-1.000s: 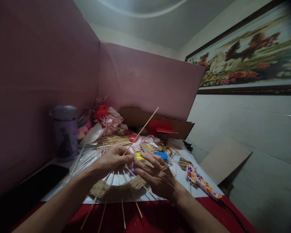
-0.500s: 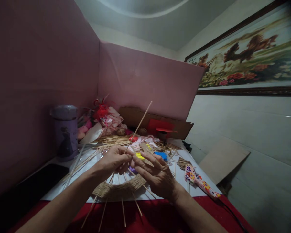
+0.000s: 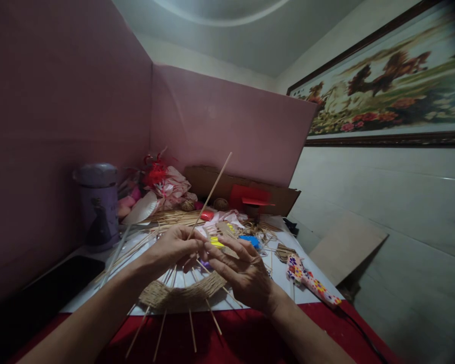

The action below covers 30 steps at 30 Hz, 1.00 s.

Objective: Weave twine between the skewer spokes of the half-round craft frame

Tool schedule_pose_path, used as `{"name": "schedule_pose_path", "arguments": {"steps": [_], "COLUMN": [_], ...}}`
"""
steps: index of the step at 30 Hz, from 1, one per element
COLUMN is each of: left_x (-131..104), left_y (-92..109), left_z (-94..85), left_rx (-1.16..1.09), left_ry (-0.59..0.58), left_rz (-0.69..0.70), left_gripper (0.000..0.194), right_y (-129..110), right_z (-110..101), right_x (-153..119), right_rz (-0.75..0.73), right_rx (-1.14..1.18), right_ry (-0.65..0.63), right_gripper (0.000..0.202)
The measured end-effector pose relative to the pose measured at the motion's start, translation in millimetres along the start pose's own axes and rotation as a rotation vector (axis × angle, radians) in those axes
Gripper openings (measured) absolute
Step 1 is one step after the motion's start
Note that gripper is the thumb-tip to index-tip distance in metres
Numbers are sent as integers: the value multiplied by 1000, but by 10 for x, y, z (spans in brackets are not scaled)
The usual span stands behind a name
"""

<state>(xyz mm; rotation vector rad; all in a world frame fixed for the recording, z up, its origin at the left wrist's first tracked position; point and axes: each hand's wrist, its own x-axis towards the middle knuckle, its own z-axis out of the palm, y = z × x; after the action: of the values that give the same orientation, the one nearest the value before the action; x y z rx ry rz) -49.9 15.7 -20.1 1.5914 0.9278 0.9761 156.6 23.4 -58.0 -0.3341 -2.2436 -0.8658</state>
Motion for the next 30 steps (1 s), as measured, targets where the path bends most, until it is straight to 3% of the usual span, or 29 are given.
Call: {"name": "schedule_pose_path", "arguments": {"steps": [11, 23, 30], "left_x": [-4, -3, -9], "left_y": [-50, -51, -68], "left_z": [-22, 7, 19], "left_rx": [-156, -243, -234], "left_ry": [-18, 41, 22], "left_rz": [4, -17, 11], "left_gripper": [15, 7, 13], "right_y": [-36, -102, -107], "right_z": [-40, -57, -82], "right_x": [8, 16, 15], "right_rz": [-5, -25, -7], "right_rx": [-40, -119, -133], "right_ry": [-8, 2, -35], "right_gripper": [33, 34, 39]}}
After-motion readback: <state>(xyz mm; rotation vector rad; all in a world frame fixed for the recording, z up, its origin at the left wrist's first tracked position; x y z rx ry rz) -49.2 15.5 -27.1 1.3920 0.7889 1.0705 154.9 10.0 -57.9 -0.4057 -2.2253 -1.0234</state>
